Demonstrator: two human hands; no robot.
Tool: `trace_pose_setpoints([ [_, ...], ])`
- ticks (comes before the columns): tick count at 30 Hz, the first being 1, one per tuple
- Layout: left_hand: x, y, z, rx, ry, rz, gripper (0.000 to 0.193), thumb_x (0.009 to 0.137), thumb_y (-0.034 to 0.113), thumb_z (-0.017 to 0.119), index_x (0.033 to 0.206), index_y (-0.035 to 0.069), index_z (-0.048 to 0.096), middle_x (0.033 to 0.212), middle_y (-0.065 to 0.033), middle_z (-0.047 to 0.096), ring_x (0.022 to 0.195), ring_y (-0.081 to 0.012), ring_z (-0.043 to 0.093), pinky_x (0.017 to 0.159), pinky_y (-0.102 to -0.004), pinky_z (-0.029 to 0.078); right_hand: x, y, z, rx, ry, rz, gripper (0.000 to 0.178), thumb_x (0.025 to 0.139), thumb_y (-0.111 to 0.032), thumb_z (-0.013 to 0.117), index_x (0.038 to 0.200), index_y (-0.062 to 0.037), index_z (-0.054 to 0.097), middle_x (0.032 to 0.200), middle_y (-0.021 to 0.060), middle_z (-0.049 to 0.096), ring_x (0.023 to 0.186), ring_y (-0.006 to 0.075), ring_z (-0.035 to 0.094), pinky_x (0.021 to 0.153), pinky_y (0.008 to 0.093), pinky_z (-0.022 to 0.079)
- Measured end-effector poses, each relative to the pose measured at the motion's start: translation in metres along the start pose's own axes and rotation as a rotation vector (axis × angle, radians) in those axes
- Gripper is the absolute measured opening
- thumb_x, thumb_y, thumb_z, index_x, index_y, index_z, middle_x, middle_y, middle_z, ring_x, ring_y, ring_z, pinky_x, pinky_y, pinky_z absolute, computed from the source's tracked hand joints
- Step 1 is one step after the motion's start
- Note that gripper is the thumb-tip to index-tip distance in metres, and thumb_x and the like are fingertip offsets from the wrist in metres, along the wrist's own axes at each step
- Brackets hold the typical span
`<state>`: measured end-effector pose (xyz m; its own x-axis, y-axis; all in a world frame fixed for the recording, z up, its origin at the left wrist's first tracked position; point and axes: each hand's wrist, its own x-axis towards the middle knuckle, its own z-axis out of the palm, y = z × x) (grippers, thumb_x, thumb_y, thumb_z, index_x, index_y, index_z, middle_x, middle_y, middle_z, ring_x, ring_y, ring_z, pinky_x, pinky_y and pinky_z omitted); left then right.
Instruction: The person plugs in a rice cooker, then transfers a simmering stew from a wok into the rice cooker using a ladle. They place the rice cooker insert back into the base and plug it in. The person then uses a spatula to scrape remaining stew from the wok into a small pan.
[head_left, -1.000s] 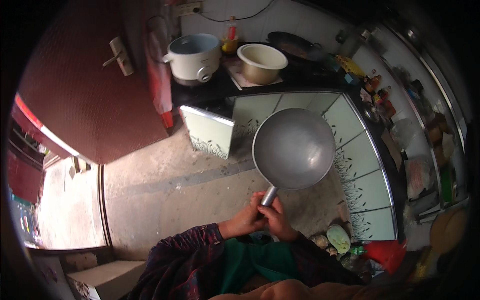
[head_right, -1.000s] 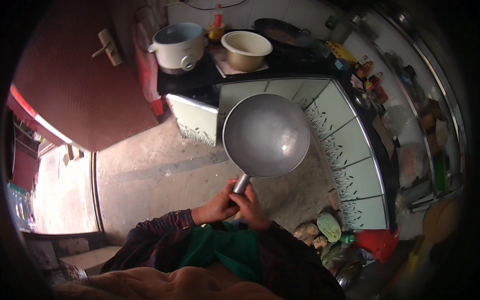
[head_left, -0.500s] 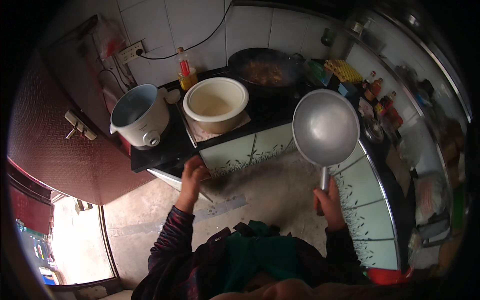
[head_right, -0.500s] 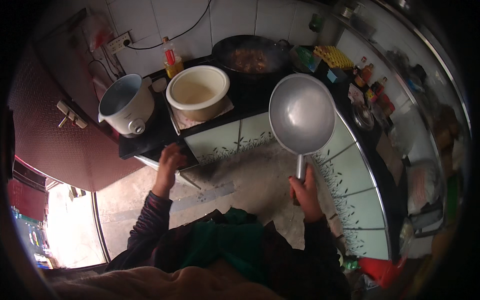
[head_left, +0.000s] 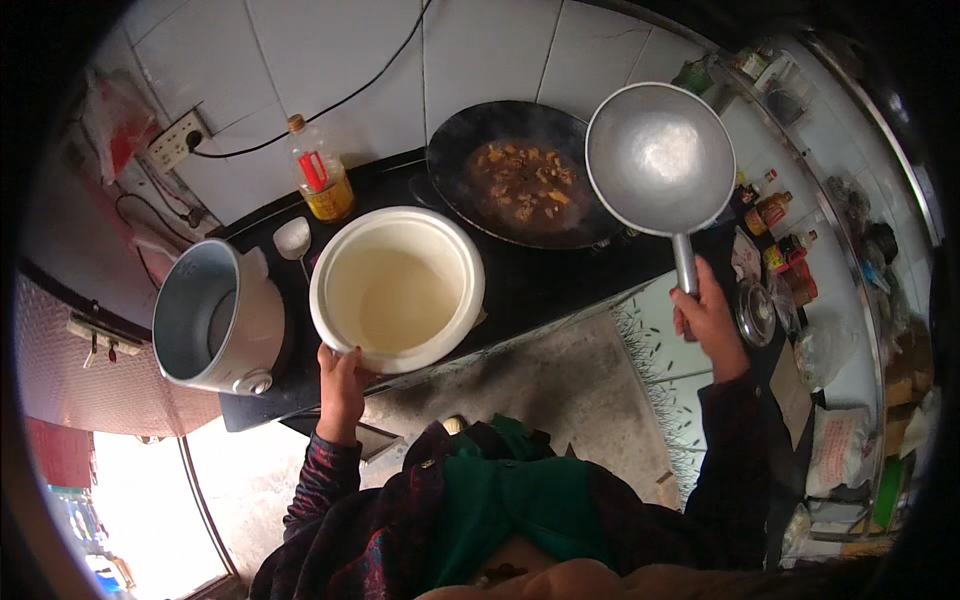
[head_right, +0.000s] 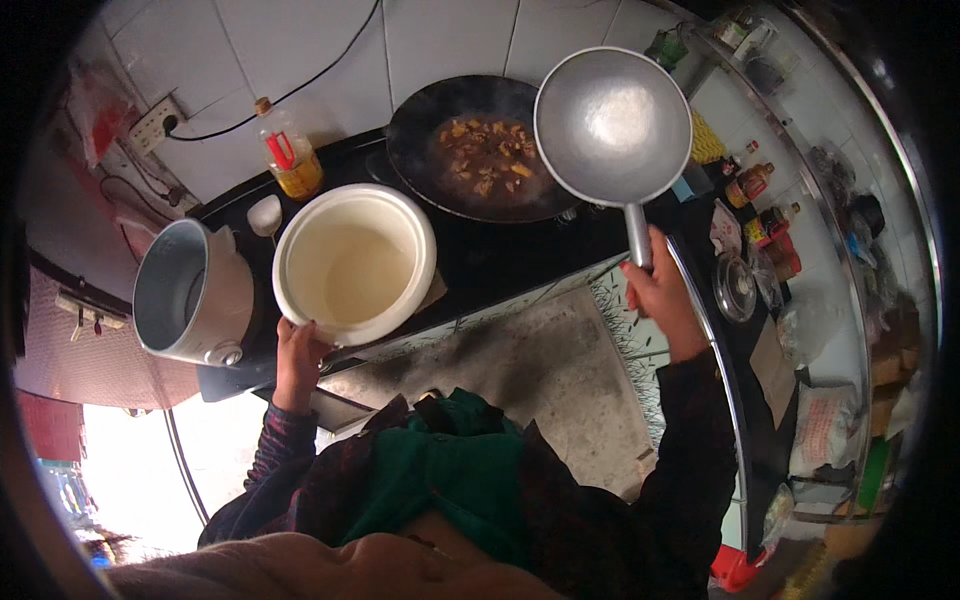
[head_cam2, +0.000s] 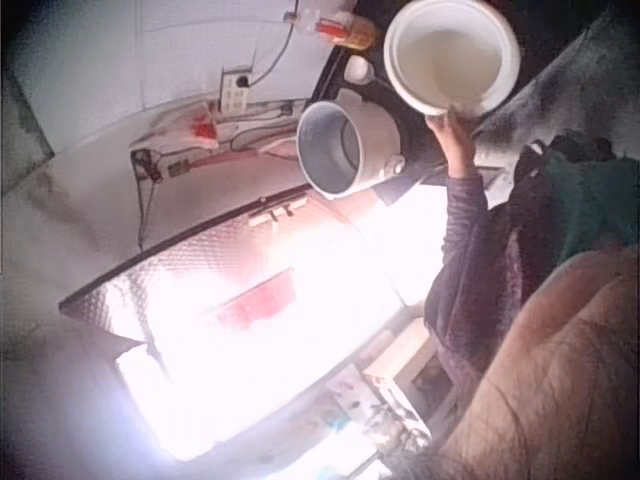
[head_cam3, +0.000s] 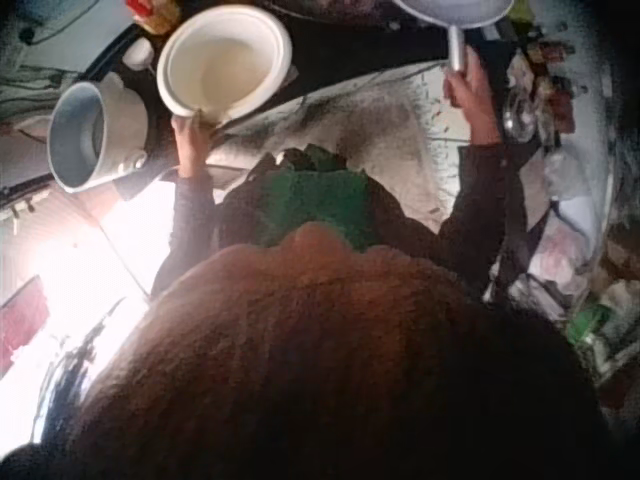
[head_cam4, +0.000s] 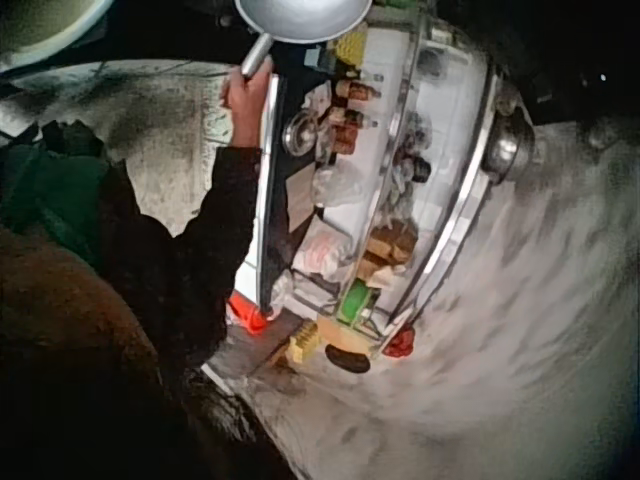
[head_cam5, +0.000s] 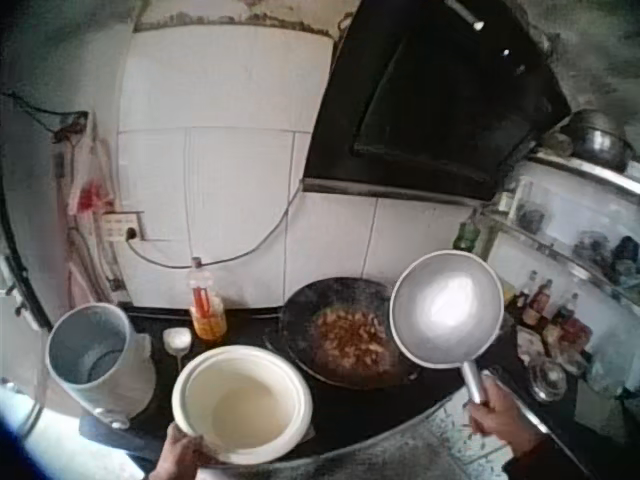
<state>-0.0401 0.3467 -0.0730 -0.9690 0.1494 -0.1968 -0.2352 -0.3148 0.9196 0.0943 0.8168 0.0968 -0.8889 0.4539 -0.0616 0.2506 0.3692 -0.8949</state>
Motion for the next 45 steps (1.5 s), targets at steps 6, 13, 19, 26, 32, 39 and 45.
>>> trace_pose_setpoints([
  [6,-0.003,0.003,0.035,-0.091,0.157,-0.025,0.053,0.085,0.005,0.044,0.133,0.003,0.023,0.122,-0.0173,0.046,0.106,-0.0306,0.056,0.081,-0.044,0.055,0.149,0.005,-0.019,-0.716,0.052,-0.331,0.065,0.086,-0.007,0.06,0.143,-0.0184,0.032,0.08,0.011,0.058,0.05,0.0157,0.054,0.043,0.0323,0.044],
  [13,-0.009,-0.014,0.056,0.023,0.389,0.01,0.049,0.087,0.006,0.046,0.135,0.003,0.033,0.115,-0.0106,0.053,0.095,-0.0188,0.057,0.078,-0.0294,0.05,0.251,0.011,-0.033,-0.781,-0.185,-0.108,0.063,0.086,-0.011,0.06,0.143,-0.0154,0.032,0.105,0.0301,0.06,0.097,0.0453,0.059,0.081,0.049,0.047],
  [19,-0.005,-0.036,0.063,0.636,0.817,0.303,0.061,0.096,0.027,0.045,0.146,0.002,0.019,0.148,-0.0204,0.026,0.134,-0.0308,0.03,0.108,-0.0404,0.028,0.307,0.04,-0.044,-0.929,-0.182,-0.442,0.065,0.085,-0.008,0.058,0.144,-0.0136,0.029,0.1,0.0315,0.06,0.095,0.0462,0.059,0.081,0.0502,0.047],
  [26,0.019,-0.038,0.087,1.044,0.877,0.465,0.074,0.096,0.048,0.04,0.146,-0.002,0.018,0.151,-0.0234,0.019,0.14,-0.0351,0.017,0.114,-0.0426,0.014,0.31,0.043,-0.014,-0.902,-0.378,-0.269,0.066,0.085,-0.012,0.058,0.144,-0.0124,0.028,0.098,0.0317,0.06,0.093,0.0479,0.059,0.082,0.0509,0.046],
  [32,0.024,-0.038,0.095,1.157,0.878,0.46,0.076,0.096,0.052,0.037,0.145,-0.004,0.019,0.15,-0.0248,0.019,0.141,-0.0358,0.017,0.114,-0.0435,0.015,0.299,0.024,0.014,-0.195,-0.774,0.352,0.063,0.089,-0.009,0.054,0.146,-0.0175,0.029,0.068,0.0036,0.049,0.046,0.0127,0.051,0.037,0.0286,0.042],
  [39,0.023,-0.037,0.095,1.138,0.872,0.473,0.076,0.096,0.052,0.038,0.144,-0.004,0.02,0.151,-0.0254,0.018,0.14,-0.0358,0.018,0.114,-0.0429,0.015,0.287,0.031,0.028,0.098,-0.841,0.483,0.06,0.089,-0.011,0.053,0.145,-0.0122,0.03,0.072,0.0044,0.053,0.049,0.0115,0.05,0.04,0.0262,0.041],
  [45,0.021,-0.035,0.095,1.128,0.833,0.507,0.075,0.096,0.052,0.037,0.145,-0.003,0.02,0.151,-0.0252,0.017,0.141,-0.0356,0.018,0.113,-0.0431,0.015,0.273,0.036,0.021,0.222,-0.833,0.49,0.057,0.088,-0.012,0.053,0.142,-0.0123,0.035,0.074,0.0046,0.054,0.051,0.0104,0.051,0.04,0.0247,0.041],
])
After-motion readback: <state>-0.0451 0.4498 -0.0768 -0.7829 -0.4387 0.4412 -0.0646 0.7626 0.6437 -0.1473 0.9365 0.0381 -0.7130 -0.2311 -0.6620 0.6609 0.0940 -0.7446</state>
